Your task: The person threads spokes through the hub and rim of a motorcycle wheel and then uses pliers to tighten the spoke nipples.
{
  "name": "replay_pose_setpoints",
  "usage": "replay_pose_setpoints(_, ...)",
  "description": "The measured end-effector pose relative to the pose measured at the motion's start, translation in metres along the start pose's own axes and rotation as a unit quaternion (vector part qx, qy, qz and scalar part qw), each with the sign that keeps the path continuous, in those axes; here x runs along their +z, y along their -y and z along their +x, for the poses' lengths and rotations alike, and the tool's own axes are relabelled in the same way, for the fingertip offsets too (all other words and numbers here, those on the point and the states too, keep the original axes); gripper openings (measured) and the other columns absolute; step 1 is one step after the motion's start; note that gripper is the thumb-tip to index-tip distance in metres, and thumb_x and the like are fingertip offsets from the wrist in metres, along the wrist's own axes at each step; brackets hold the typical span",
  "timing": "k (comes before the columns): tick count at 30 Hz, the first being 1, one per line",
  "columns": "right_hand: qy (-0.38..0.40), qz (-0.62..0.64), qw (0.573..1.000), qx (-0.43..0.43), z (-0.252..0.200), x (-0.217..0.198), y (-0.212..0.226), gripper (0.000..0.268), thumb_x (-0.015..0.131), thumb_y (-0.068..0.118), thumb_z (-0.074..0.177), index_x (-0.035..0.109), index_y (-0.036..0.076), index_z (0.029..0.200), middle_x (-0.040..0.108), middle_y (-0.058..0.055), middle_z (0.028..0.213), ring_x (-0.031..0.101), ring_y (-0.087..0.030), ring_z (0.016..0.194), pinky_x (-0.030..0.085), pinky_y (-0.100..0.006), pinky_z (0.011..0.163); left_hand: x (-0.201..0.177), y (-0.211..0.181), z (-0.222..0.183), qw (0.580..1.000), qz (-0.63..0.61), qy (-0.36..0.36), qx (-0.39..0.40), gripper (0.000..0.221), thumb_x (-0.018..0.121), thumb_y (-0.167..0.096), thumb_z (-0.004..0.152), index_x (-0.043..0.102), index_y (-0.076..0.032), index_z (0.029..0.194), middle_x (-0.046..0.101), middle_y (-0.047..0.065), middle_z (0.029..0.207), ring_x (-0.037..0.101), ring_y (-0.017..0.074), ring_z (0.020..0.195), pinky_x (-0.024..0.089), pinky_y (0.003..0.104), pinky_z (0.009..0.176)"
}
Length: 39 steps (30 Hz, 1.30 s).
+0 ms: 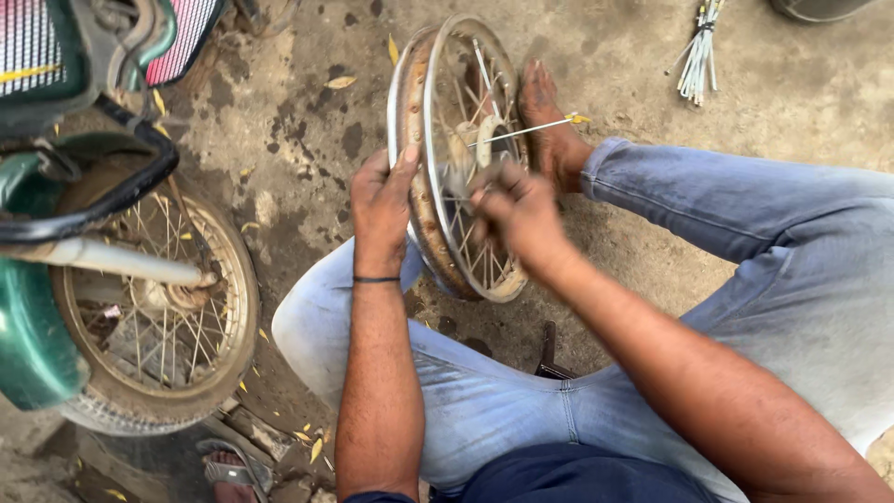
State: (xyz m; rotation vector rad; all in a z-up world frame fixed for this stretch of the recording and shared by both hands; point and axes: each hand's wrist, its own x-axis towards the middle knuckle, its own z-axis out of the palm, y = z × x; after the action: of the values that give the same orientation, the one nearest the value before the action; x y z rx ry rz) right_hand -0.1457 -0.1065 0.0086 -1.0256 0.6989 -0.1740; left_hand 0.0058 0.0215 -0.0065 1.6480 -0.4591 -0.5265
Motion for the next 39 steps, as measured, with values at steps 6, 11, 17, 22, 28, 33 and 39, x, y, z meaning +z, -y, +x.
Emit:
replay_pose_setpoints(6,0.078,0.028,0.989,-0.126,0.001,0.014,-0.047,0.007,0.056,0.006,0.102,0.055,0.004,0.109,0.054,0.002,0.064,0.051,-0.007,0.053,0.041,-0.023,0.048,-0.002,-0.009,-0.005,0.993,-0.084,-0.007,-0.082,0.032,0.065,-0.029,0.104,0.074,0.002,0.103,0.077,0.008,0.091,0.064,0.0083,0.072,0.053,0.024,0.065)
replay_pose_setpoints(11,0.074,0.015,0.992,-0.099,0.014,0.0,-0.031,0.007,0.057,0.005,0.101,0.058,0.004,0.108,0.052,0.001,0.062,0.048,-0.007,0.05,0.039,-0.024,0.045,0.002,-0.014,-0.005,0.996,-0.053,-0.01,-0.074,0.033,0.064,-0.03,0.105,0.076,0.002,0.102,0.076,0.008,0.091,0.064,0.0078,0.072,0.053,0.024,0.066)
replay_pose_setpoints(17,0.067,-0.082,0.986,-0.13,-0.011,0.015,-0.032,0.017,0.056,-0.001,0.096,0.056,0.005,0.112,0.053,0.002,0.068,0.051,-0.006,0.056,0.044,-0.024,0.05,0.001,-0.01,-0.005,0.994,-0.054,-0.028,-0.091,0.03,0.065,-0.028,0.103,0.073,0.001,0.105,0.076,0.008,0.089,0.063,0.0081,0.067,0.052,0.024,0.06)
replay_pose_setpoints(22,0.068,-0.052,0.989,-0.119,-0.011,0.02,-0.053,0.016,0.055,-0.002,0.097,0.057,0.004,0.111,0.054,0.001,0.068,0.053,-0.006,0.055,0.045,-0.026,0.051,-0.008,-0.001,-0.004,0.992,-0.09,-0.03,-0.084,0.027,0.065,-0.024,0.103,0.071,0.002,0.111,0.076,0.007,0.093,0.062,0.0078,0.069,0.05,0.023,0.06)
replay_pose_setpoints(28,0.054,0.003,0.989,-0.137,-0.005,0.007,-0.036,0.014,0.052,0.002,0.102,0.062,0.004,0.113,0.058,-0.001,0.07,0.054,-0.008,0.052,0.046,-0.024,0.045,-0.008,0.001,0.002,0.991,-0.125,-0.009,-0.041,0.037,0.067,-0.016,0.103,0.061,0.004,0.134,0.068,0.008,0.107,0.063,0.0114,0.089,0.054,0.026,0.076)
replay_pose_setpoints(33,-0.051,0.053,0.993,-0.098,0.015,-0.024,-0.005,0.034,0.05,0.007,0.099,0.056,0.009,0.133,0.064,-0.004,0.068,0.06,-0.011,0.052,0.051,-0.025,0.043,-0.011,-0.013,0.016,0.983,-0.169,0.042,-0.058,0.063,0.07,-0.013,0.085,0.051,0.001,0.143,0.07,0.012,0.125,0.068,0.0202,0.111,0.058,0.03,0.095)
replay_pose_setpoints(39,-0.046,0.101,0.99,-0.086,0.027,-0.054,0.015,0.033,0.045,0.004,0.101,0.062,-0.002,0.128,0.072,-0.009,0.079,0.065,-0.013,0.059,0.045,-0.022,0.049,-0.005,-0.036,0.08,0.982,-0.106,0.045,-0.152,0.045,0.068,-0.023,0.094,0.065,0.005,0.128,0.072,0.015,0.115,0.071,0.0189,0.097,0.061,0.029,0.085)
